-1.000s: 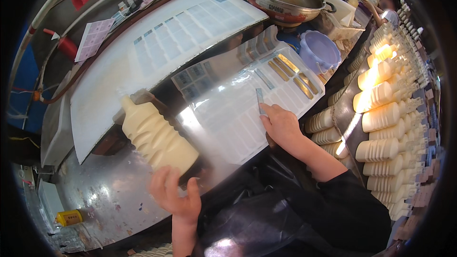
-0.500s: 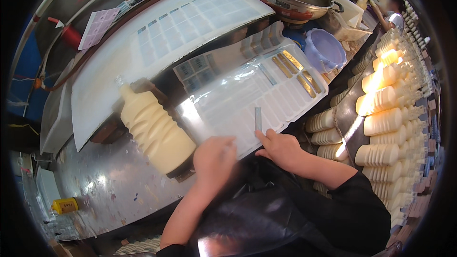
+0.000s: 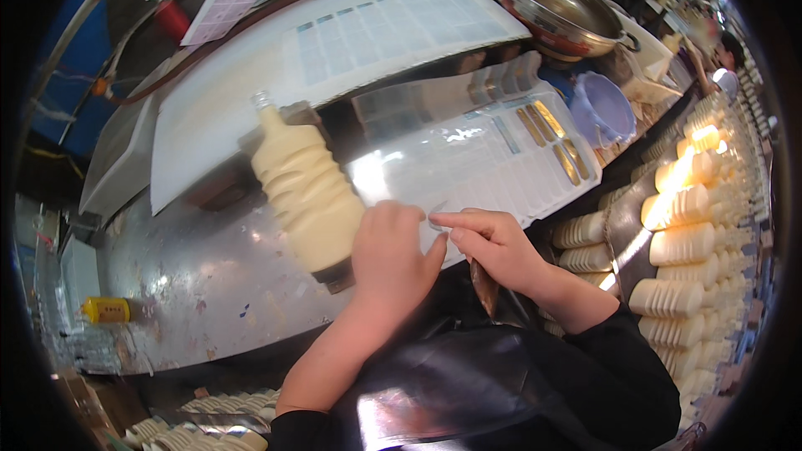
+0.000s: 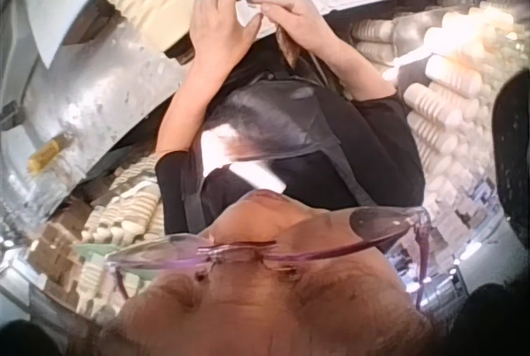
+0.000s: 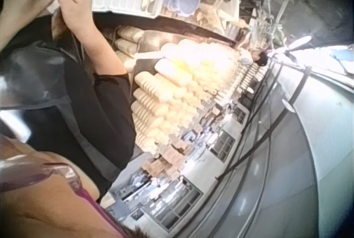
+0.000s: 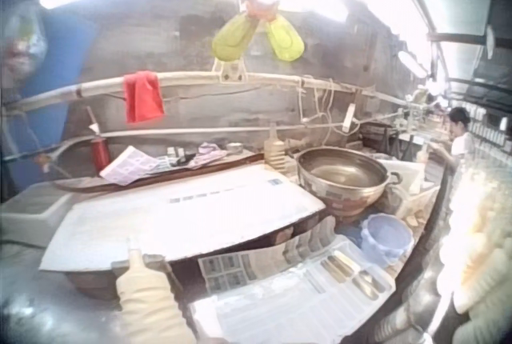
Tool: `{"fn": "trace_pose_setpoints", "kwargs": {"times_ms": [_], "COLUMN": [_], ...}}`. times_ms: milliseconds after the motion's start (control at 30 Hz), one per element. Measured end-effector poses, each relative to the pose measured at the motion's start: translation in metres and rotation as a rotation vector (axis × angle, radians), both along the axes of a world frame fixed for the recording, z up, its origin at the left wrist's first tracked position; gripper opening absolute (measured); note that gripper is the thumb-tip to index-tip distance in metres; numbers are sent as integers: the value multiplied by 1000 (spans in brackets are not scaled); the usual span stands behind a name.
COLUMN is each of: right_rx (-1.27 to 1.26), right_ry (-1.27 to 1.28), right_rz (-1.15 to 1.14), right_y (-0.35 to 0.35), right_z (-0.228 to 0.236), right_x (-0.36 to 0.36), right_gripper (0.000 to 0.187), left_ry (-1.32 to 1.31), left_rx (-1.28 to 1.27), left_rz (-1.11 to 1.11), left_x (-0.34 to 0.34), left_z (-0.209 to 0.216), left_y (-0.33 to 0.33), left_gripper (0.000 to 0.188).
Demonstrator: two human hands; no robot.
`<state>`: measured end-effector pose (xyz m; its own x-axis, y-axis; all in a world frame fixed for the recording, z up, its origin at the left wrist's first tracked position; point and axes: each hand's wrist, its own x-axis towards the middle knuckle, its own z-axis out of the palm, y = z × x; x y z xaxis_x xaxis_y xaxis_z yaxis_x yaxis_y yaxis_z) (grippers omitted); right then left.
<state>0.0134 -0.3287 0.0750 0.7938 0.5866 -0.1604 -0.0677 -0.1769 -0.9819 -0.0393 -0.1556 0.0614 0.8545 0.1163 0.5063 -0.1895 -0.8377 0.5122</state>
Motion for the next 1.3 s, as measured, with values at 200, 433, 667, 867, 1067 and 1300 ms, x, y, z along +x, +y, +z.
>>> {"fn": "trace_pose_setpoints", "kwargs": {"times_ms": [200, 433, 667, 867, 1067, 1300], "right_rx": [-98, 100, 50, -24, -12, 19], "right_ry": [-300, 139, -116, -222, -215, -256], "right_rz": [147, 307, 166, 39, 2, -8], "right_y": [32, 106, 160, 182, 185, 189], "right_z": [25, 2, 13, 5, 1, -6], "right_x": [15, 52, 87, 93, 94, 93], "right_gripper": [44, 26, 23, 18, 14, 12], "left_ry": [-80, -102, -161, -142, -161, -79], "left_rx": [-114, -926, -1075, -1198, -1433, -1358], "left_rz": [81, 245, 361, 390, 318, 315], "left_x": [-17, -16, 11, 26, 32, 33], "left_z": [17, 16, 2, -15, -16, -16], "left_y": [36, 80, 127, 148, 152, 151], "left_gripper": [20, 6, 6, 8, 18, 30]}}
